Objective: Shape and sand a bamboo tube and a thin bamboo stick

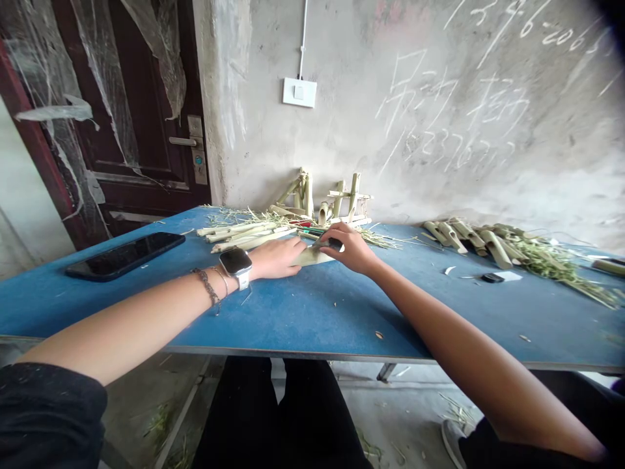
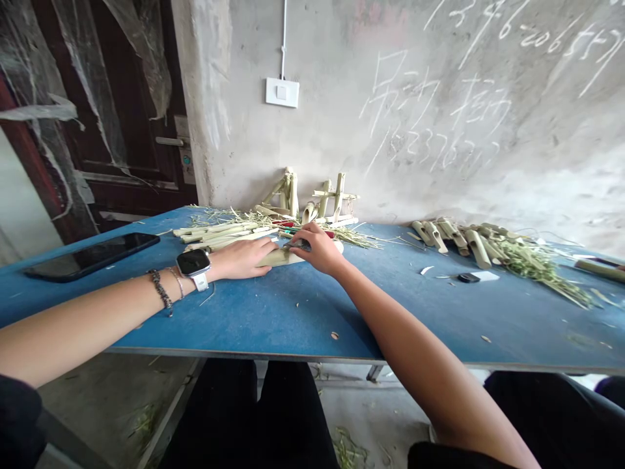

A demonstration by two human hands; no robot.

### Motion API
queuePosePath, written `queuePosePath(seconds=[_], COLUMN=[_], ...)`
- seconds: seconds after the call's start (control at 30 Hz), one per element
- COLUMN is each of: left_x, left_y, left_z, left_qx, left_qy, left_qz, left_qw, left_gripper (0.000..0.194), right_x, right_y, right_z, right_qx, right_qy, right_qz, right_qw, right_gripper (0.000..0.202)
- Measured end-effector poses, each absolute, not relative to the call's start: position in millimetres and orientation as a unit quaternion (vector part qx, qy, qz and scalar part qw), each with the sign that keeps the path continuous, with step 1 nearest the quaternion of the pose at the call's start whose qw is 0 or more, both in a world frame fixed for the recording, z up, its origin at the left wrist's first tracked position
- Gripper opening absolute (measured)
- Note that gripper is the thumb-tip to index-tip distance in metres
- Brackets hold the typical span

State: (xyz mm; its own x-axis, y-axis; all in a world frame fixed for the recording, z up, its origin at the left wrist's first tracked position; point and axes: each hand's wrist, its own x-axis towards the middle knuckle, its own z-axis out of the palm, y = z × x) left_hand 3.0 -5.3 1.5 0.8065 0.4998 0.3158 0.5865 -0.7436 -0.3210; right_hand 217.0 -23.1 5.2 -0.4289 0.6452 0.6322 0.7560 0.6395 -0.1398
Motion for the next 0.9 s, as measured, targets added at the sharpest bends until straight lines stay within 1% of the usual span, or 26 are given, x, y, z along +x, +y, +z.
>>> queuePosePath(seconds=[0.1, 0.27, 0.33, 0.53, 0.73, 0.8, 0.9], left_x=[3.4, 3.2, 2.9, 2.3, 2.4, 2.6, 2.8], left_y=[-6.0, -6.5, -6.1, -4.9, -4.2, -4.5, -5.3], left_z=[1.8, 2.2, 2.1, 2.2, 1.8, 1.9, 2.3], left_qx=[-0.927, -0.928, -0.929, -0.929, -0.931, -0.932, -0.932], left_qy=[-0.299, -0.291, -0.290, -0.298, -0.292, -0.294, -0.298], left_qz=[-0.105, -0.101, -0.102, -0.099, -0.099, -0.100, -0.105], left_qw=[0.202, 0.208, 0.206, 0.196, 0.195, 0.187, 0.179], left_gripper=[0.036, 0.037, 0.037, 0.038, 0.038, 0.038, 0.038], right_x=[216.1, 224.2, 223.4, 211.5, 224.6, 222.9, 213.7], right_y=[-20.0, -17.6, -20.3, -30.8, -24.3, -24.4, -27.7], right_z=[1.7, 4.7, 6.8, 13.9, 12.0, 10.4, 9.8], right_qx=[-0.396, -0.512, -0.528, -0.423, -0.529, -0.508, -0.430], right_qy=[-0.861, -0.809, -0.799, -0.860, -0.805, -0.816, -0.856], right_qz=[-0.084, -0.070, -0.071, -0.050, -0.079, -0.083, -0.070], right_qw=[0.309, 0.281, 0.279, 0.279, 0.257, 0.262, 0.277], right_gripper=[0.020, 0.017, 0.018, 0.017, 0.017, 0.018, 0.019])
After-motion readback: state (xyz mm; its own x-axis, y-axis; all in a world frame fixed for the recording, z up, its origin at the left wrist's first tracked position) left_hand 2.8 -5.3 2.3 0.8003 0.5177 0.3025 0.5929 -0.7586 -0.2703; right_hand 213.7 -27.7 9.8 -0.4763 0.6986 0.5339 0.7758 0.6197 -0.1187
